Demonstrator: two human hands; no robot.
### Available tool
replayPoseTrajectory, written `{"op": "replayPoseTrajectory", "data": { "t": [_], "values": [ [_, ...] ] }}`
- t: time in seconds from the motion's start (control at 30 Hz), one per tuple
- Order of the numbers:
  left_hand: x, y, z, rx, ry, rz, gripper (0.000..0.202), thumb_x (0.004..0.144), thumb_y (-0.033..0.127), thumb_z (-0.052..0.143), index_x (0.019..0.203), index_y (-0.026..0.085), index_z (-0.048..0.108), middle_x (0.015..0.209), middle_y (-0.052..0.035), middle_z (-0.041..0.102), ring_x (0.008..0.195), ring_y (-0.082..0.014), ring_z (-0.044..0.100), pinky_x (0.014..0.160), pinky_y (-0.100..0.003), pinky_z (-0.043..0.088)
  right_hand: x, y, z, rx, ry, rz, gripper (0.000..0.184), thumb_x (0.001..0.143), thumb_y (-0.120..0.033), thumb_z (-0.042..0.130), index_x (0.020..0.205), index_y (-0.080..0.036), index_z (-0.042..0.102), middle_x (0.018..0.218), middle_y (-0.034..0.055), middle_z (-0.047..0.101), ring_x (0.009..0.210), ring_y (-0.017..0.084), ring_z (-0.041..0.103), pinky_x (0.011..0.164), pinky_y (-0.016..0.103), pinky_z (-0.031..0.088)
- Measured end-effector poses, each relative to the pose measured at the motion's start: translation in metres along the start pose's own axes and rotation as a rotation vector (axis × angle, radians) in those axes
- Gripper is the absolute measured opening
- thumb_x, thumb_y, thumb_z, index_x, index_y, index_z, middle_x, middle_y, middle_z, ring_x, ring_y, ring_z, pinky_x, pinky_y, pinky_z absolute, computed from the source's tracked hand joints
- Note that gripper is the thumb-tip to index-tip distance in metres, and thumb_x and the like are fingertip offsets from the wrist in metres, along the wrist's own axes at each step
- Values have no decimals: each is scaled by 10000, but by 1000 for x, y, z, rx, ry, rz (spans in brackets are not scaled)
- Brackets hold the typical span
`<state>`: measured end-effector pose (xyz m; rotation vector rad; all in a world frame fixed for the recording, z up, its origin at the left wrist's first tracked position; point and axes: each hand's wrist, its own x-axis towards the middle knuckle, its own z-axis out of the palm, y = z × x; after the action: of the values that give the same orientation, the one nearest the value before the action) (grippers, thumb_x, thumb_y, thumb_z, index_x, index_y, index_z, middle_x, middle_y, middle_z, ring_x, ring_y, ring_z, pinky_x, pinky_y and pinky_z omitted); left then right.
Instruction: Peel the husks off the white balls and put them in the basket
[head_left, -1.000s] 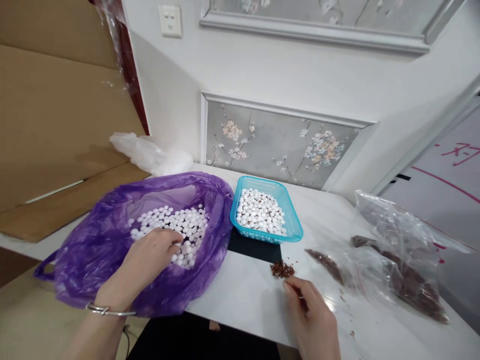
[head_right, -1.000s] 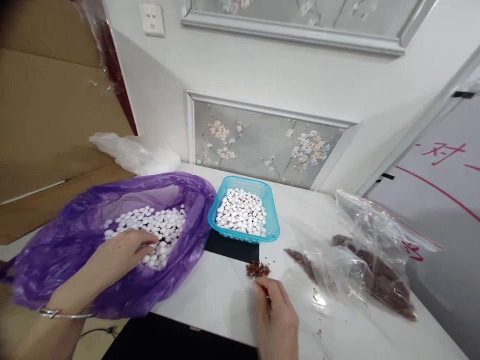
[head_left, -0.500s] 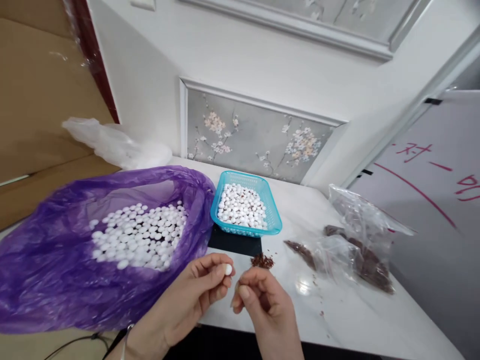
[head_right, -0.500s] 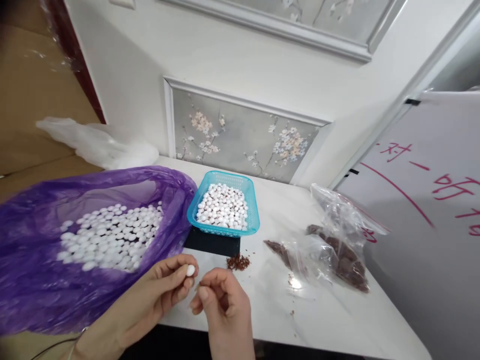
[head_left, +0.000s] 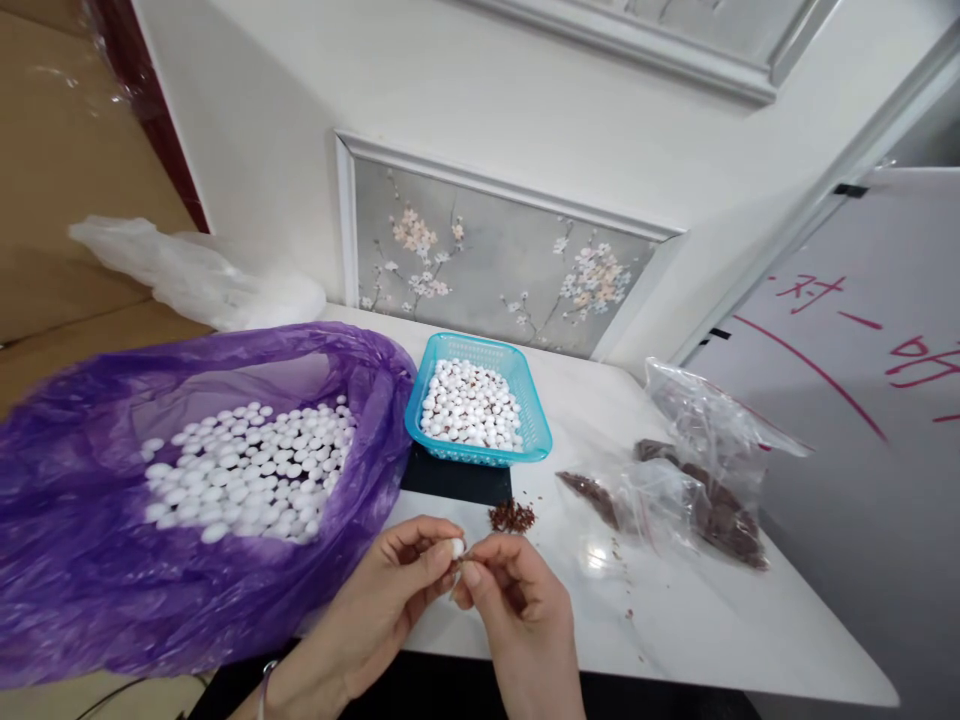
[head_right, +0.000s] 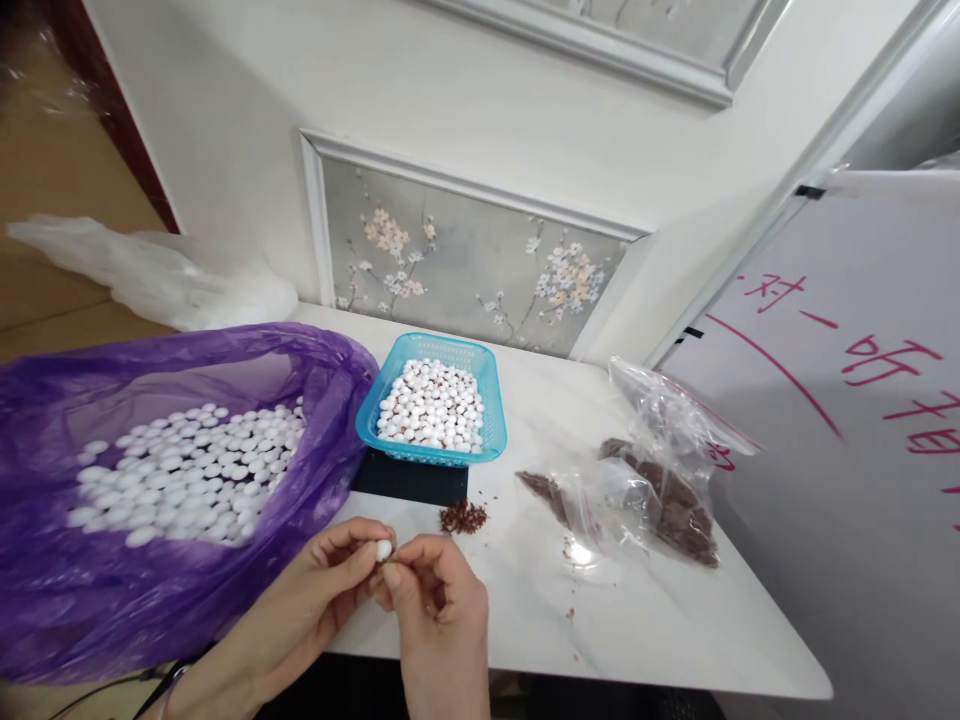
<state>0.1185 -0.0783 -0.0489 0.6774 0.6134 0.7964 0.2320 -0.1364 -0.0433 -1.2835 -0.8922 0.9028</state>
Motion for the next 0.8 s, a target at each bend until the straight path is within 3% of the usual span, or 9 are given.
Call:
{"op": "replayPoseTrajectory", "data": {
  "t": [0.3,0.8],
  "values": [
    [-4,3,-2,119,124,59,99,652,220,794,726,190,735,761,0,669,749,-124,583,721,-209,471,-3,4,5,-77,58,-76,148,798,-332,623,738,-197,617,608,-23,597,579,126,573,580,211,476],
    [-4,0,-6,151,121,68,74,639,220,800,683,212,740,755,-8,685,757,-139,590,730,-221,473,4,12,-1,-44,-64,22,132,784,-313,642,778,-190,595,673,-14,581,643,134,521,596,220,429]
  ]
}}
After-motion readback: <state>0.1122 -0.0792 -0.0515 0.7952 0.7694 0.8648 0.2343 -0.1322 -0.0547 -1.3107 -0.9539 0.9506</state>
